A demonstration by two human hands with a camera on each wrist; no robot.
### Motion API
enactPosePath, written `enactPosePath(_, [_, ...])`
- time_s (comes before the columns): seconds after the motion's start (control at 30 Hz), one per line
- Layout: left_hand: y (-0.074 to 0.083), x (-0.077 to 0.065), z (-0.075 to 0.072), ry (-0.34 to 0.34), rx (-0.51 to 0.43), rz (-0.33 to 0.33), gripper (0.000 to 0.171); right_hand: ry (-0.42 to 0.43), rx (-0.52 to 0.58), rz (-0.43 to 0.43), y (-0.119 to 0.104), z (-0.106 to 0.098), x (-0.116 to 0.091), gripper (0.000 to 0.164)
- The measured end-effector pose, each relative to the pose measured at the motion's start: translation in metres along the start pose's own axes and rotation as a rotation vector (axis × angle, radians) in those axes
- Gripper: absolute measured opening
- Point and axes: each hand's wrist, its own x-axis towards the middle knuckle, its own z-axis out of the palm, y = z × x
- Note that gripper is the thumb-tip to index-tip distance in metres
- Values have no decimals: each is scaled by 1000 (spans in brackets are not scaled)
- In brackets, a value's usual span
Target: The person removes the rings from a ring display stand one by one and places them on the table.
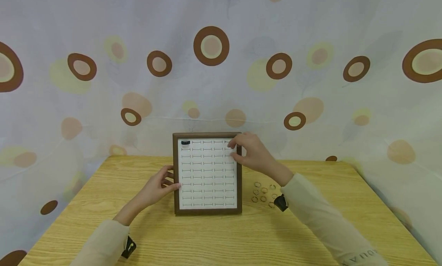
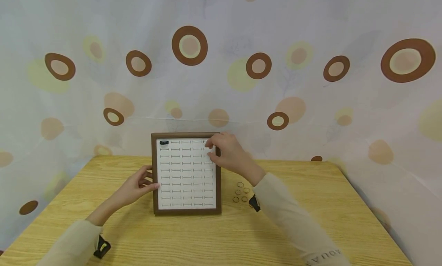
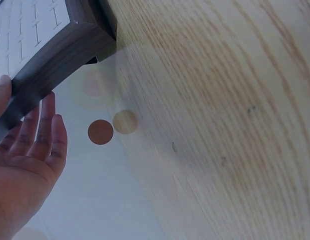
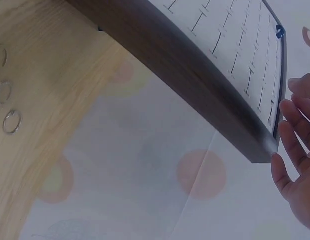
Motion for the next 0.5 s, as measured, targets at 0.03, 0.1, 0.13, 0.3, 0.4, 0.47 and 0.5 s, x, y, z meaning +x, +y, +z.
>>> enactPosePath(0.03, [-2,0,0,-1,-1,4,57,-3,-8,-5,-2,2,2,17])
enactPosePath(0.1, [-4,1,0,-2,-3,6,58,-14,-21,-7,-6,7,7,17])
enactPosePath(0.13, [-4,1,-1,-3,-5,8,59,-20,-31,-3,-8,10,9,17])
enactPosePath(0.3, [-4,1,0,-4,-3,8,59,-39,-60,28,-20,21,21,18])
enactPosePath(0.4, [-4,1,0,-5,-2,3,59,-45,-60,39,-28,27,29,18])
enactPosePath(0.47, [-4,1,0,-5,-4,1,59,-48,-61,46,-32,31,34,19])
enactPosePath(0.5, [-4,1,0,-6,-6,0,59,-51,-65,51,-34,34,36,19])
